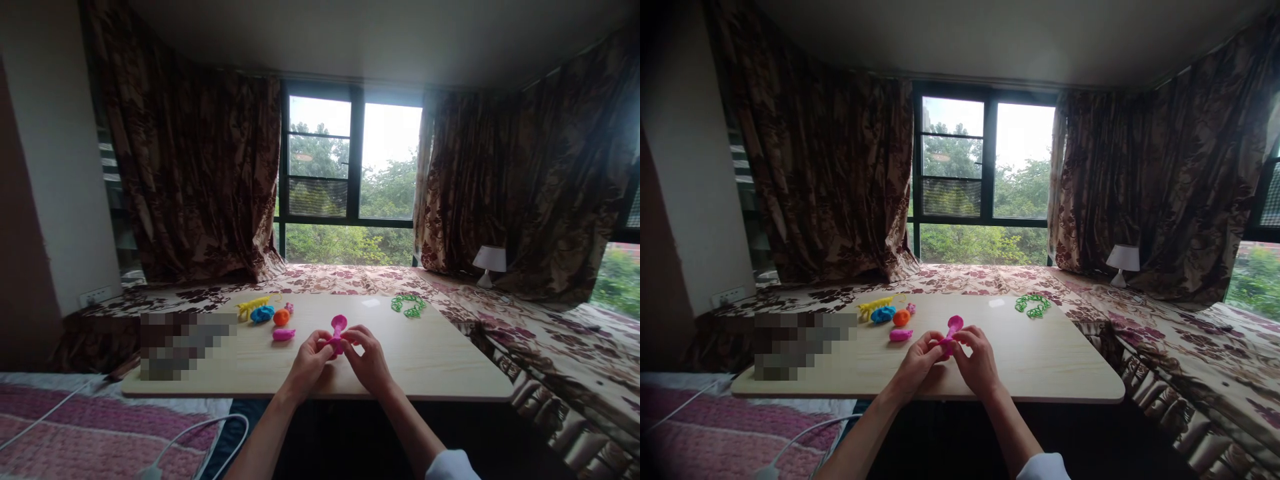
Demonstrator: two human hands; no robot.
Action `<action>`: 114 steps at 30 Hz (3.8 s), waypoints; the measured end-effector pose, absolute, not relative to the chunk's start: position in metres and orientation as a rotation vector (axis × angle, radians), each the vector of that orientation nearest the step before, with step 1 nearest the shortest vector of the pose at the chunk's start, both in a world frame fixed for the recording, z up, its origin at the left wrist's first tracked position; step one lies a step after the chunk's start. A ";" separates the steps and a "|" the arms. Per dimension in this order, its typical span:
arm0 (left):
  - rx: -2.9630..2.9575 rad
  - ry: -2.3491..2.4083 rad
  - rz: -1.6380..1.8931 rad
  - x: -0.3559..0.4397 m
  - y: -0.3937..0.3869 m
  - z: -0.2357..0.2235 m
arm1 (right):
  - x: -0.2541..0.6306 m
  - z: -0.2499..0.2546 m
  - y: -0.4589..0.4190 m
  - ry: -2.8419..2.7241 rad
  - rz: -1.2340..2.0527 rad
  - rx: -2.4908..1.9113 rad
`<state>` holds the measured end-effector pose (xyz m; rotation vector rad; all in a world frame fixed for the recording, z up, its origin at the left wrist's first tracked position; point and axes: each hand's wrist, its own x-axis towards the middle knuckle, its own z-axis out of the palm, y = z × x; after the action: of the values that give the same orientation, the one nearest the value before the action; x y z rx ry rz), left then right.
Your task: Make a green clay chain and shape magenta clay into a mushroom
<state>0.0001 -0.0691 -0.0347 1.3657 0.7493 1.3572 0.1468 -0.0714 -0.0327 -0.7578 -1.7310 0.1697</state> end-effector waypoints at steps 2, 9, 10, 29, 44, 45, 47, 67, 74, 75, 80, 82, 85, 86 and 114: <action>1.381 0.748 1.350 0.001 -0.070 -0.033 | 0.147 -0.033 -0.072 -1.735 0.175 -0.756; 1.438 0.725 1.348 0.001 -0.070 -0.034 | 0.146 -0.035 -0.070 -1.734 0.189 -0.772; 1.442 0.736 1.347 0.002 -0.070 -0.034 | 0.146 -0.035 -0.070 -1.730 0.185 -0.778; 1.383 0.720 1.378 0.000 -0.068 -0.037 | 0.146 -0.034 -0.071 -1.758 0.197 -0.780; 1.407 0.642 1.359 0.000 -0.070 -0.036 | 0.146 -0.036 -0.070 -1.765 0.217 -0.799; 1.410 0.638 1.356 0.000 -0.069 -0.037 | 0.146 -0.036 -0.070 -1.765 0.218 -0.798; 1.413 0.636 1.352 0.000 -0.069 -0.037 | 0.146 -0.036 -0.070 -1.766 0.219 -0.796; 1.404 0.654 1.347 0.000 -0.065 -0.040 | 0.146 -0.037 -0.068 -1.744 0.226 -0.787; 1.391 0.706 1.344 -0.002 -0.061 -0.045 | 0.145 -0.035 -0.069 -1.738 0.208 -0.785; 1.388 0.714 1.352 -0.002 -0.061 -0.045 | 0.145 -0.035 -0.070 -1.744 0.211 -0.776; 1.375 0.707 1.369 -0.001 -0.064 -0.042 | 0.146 -0.035 -0.070 -1.745 0.210 -0.765; 1.388 0.705 1.370 0.000 -0.065 -0.040 | 0.146 -0.036 -0.069 -1.745 0.208 -0.768; 1.403 0.725 1.375 0.001 -0.065 -0.041 | 0.145 -0.036 -0.069 -1.744 0.208 -0.769; 1.405 0.733 1.376 0.001 -0.065 -0.041 | 0.145 -0.036 -0.069 -1.743 0.207 -0.770; 1.422 0.674 1.377 0.002 -0.069 -0.036 | 0.146 -0.033 -0.070 -1.726 0.157 -0.770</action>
<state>0.0022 -0.0688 -0.0359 1.4218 0.6743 1.3770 0.1463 -0.0705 -0.0325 -0.7697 -1.7263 0.1566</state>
